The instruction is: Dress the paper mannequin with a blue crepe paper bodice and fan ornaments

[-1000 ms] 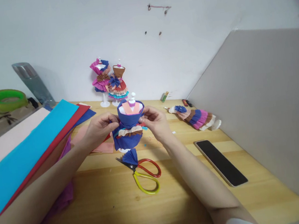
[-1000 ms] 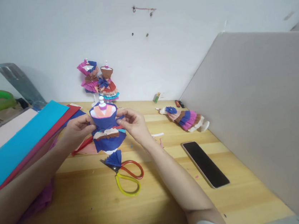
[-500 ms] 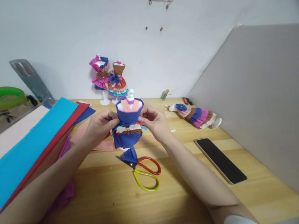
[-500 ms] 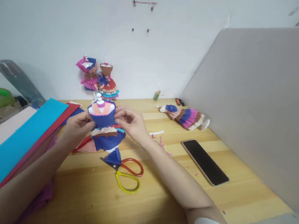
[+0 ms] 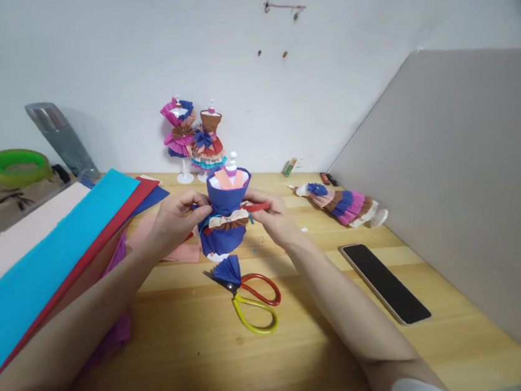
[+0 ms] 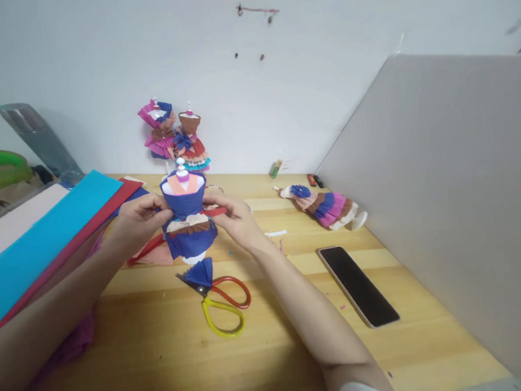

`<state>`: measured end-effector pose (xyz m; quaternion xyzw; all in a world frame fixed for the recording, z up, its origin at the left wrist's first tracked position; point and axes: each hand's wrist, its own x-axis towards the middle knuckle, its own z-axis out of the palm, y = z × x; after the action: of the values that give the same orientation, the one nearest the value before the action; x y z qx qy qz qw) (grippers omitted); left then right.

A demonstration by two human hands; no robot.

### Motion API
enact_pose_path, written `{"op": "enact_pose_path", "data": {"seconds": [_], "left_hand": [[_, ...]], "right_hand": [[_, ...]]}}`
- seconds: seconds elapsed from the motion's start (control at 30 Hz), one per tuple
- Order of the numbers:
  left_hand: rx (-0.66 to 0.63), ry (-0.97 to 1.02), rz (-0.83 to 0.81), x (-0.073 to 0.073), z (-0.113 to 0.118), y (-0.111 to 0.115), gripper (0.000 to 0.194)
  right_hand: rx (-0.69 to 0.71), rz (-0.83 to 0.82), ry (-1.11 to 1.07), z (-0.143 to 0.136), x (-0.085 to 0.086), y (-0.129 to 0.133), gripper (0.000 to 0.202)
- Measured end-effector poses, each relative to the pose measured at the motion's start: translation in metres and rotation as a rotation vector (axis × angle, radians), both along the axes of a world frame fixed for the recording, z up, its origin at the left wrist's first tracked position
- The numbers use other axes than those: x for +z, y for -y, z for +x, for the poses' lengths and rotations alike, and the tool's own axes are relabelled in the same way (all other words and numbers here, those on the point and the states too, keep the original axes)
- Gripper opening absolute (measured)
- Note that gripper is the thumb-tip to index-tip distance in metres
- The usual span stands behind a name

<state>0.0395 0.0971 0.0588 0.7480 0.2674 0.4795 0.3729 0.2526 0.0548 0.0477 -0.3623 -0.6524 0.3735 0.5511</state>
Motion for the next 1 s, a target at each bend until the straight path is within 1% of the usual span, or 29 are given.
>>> {"op": "enact_pose_path", "data": {"seconds": [0.1, 0.17, 0.3, 0.43, 0.53, 0.63, 0.73, 0.83, 1.0], "left_hand": [[0.031, -0.056, 0.042, 0.001, -0.002, -0.001, 0.014], [0.035, -0.081, 0.055, 0.001, -0.004, -0.003, 0.014], [-0.038, -0.070, 0.021, 0.001, -0.005, -0.009, 0.016], [-0.096, -0.040, -0.047, 0.002, -0.004, -0.010, 0.016], [-0.103, -0.036, -0.041, 0.003, -0.006, -0.011, 0.017], [-0.099, -0.070, -0.004, 0.004, -0.009, -0.011, 0.016], [-0.100, -0.081, 0.020, 0.004, -0.011, -0.011, 0.016], [-0.130, -0.047, -0.013, 0.004, -0.011, -0.011, 0.017], [-0.143, -0.015, -0.050, 0.001, -0.010, -0.012, 0.017]], "right_hand": [[0.014, -0.096, -0.067, 0.001, -0.006, -0.004, 0.040], [0.025, -0.143, -0.140, -0.001, -0.007, -0.005, 0.042], [0.054, -0.190, -0.218, -0.007, -0.007, -0.007, 0.040], [0.058, -0.171, -0.219, -0.007, -0.014, -0.009, 0.034], [0.040, -0.143, -0.205, -0.004, -0.022, -0.012, 0.041], [0.063, -0.126, -0.183, -0.003, -0.027, -0.012, 0.045], [0.077, -0.106, -0.182, -0.004, -0.027, -0.010, 0.042], [0.080, -0.098, -0.191, -0.007, -0.026, -0.008, 0.043], [0.028, -0.064, -0.174, -0.013, -0.028, -0.008, 0.045]]}}
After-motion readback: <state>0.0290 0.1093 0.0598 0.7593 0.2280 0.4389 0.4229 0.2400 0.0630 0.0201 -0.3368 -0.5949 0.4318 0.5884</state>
